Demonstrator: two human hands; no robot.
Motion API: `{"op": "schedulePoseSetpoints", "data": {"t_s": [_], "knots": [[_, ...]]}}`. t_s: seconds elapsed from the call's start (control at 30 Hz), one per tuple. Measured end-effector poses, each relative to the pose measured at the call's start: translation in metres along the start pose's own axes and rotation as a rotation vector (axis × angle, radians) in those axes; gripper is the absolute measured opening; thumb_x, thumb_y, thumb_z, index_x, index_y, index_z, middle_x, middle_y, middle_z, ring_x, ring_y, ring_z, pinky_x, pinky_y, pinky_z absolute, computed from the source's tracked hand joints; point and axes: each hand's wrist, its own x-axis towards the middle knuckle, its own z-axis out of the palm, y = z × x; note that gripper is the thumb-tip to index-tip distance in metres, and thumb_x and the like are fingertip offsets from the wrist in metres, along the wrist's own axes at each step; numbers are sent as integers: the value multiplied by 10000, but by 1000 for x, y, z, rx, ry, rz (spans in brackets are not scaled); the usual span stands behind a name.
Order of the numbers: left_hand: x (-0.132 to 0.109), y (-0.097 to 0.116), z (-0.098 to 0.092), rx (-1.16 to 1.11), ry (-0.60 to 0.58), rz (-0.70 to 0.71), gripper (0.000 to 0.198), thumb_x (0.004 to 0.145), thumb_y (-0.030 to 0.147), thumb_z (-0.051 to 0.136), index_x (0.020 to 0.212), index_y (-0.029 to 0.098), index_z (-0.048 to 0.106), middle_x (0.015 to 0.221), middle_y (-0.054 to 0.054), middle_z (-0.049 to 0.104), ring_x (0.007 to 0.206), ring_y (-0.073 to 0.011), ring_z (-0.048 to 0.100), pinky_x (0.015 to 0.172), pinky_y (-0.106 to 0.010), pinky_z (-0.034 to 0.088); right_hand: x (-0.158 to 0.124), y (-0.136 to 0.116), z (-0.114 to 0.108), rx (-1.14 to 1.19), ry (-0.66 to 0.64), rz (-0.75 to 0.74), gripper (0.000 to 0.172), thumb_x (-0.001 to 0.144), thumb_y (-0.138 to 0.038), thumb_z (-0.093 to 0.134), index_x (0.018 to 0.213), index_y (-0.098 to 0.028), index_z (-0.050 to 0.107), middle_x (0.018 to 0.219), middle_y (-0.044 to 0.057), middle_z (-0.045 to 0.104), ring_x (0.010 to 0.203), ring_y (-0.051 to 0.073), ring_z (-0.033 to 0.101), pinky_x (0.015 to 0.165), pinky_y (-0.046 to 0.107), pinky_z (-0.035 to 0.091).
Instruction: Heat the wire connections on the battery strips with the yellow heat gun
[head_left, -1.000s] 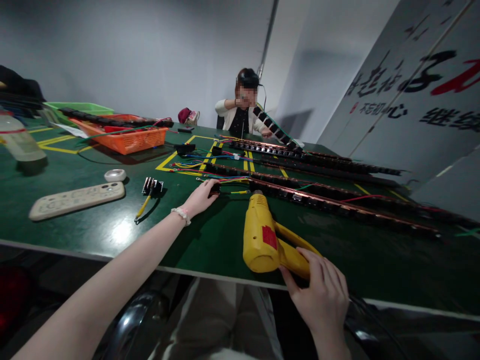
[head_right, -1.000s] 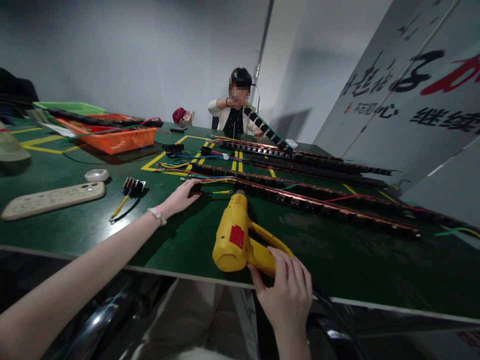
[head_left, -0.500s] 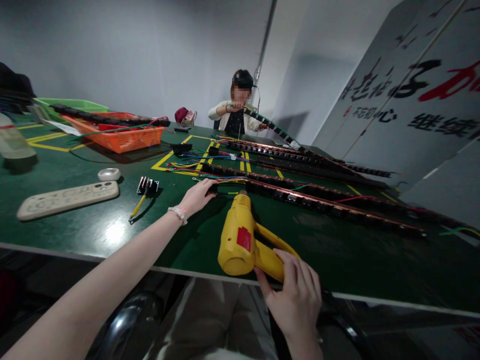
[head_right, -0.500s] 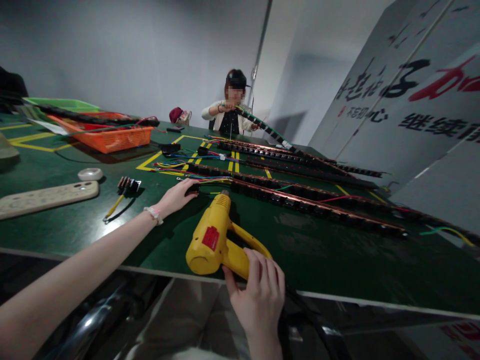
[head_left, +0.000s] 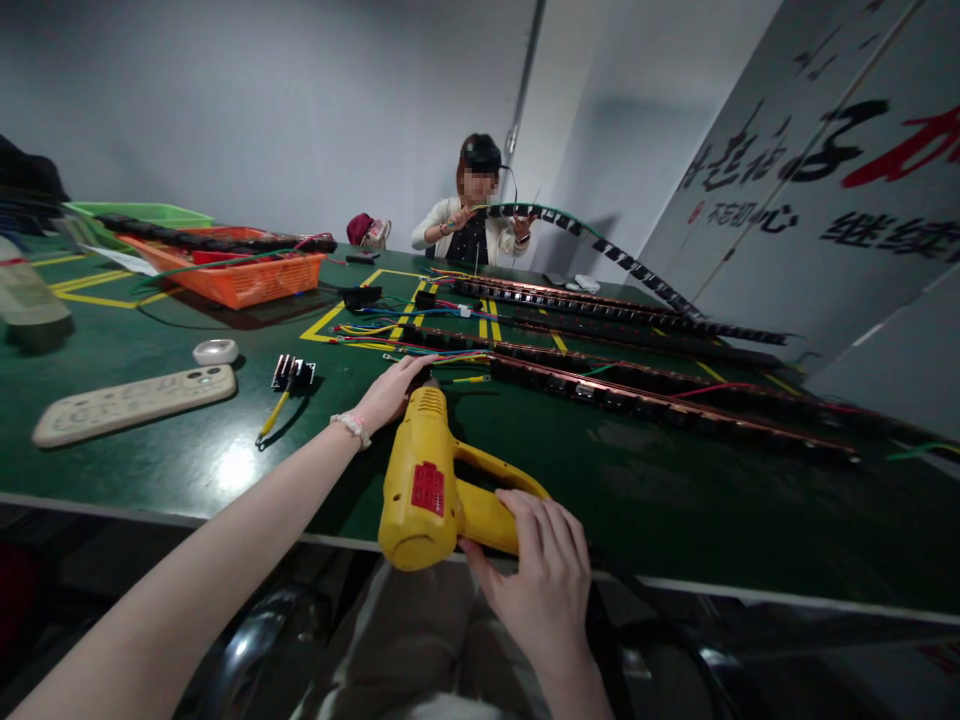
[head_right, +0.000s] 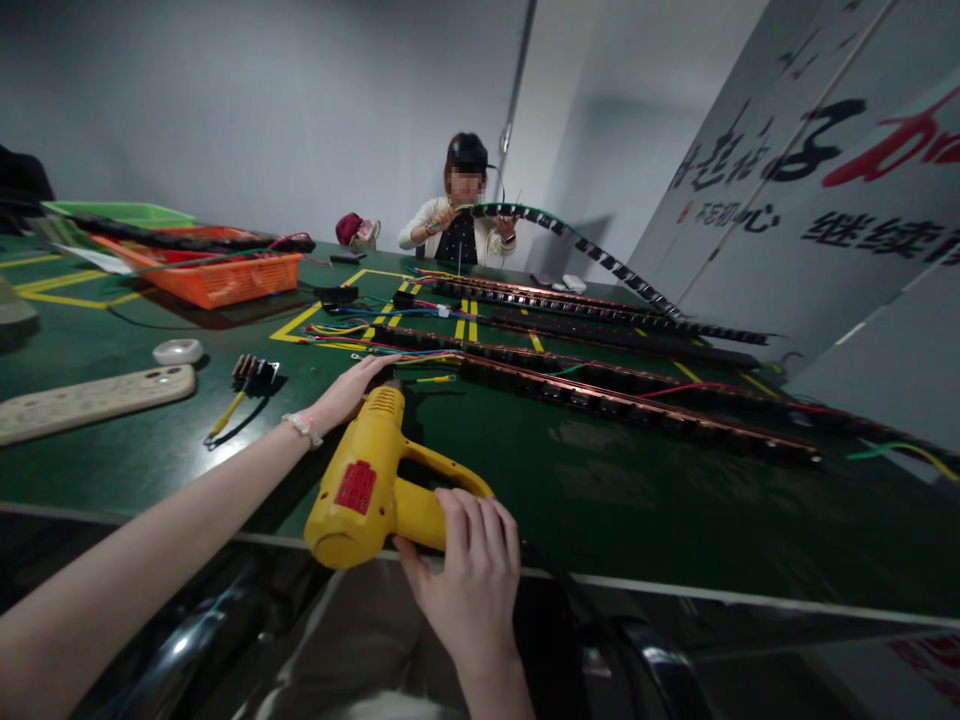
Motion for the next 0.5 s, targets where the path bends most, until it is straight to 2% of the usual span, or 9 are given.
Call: {"op": "schedulePoseSetpoints", "data": {"t_s": [0.17,0.5], "knots": [[-2,10,-4,-2,4,-9,565,779,132,481,1330,256,456,1181,-73,524,1057,-220,564,952,-367,446,-2,3,2,-1,1,-23,428,840,-506,569,1084,-155,553,986,83,652,954,219,572,925,364,378],[2,-2,3,31,-7,-43,493,823,161,454,1303,272,459,1205,-63,505,1121,-226,532,1005,-388,423,-3,42,-5,-74,11,-84,422,812,-471,618,1085,-155,558,993,73,653,955,218,578,928,369,398]]}}
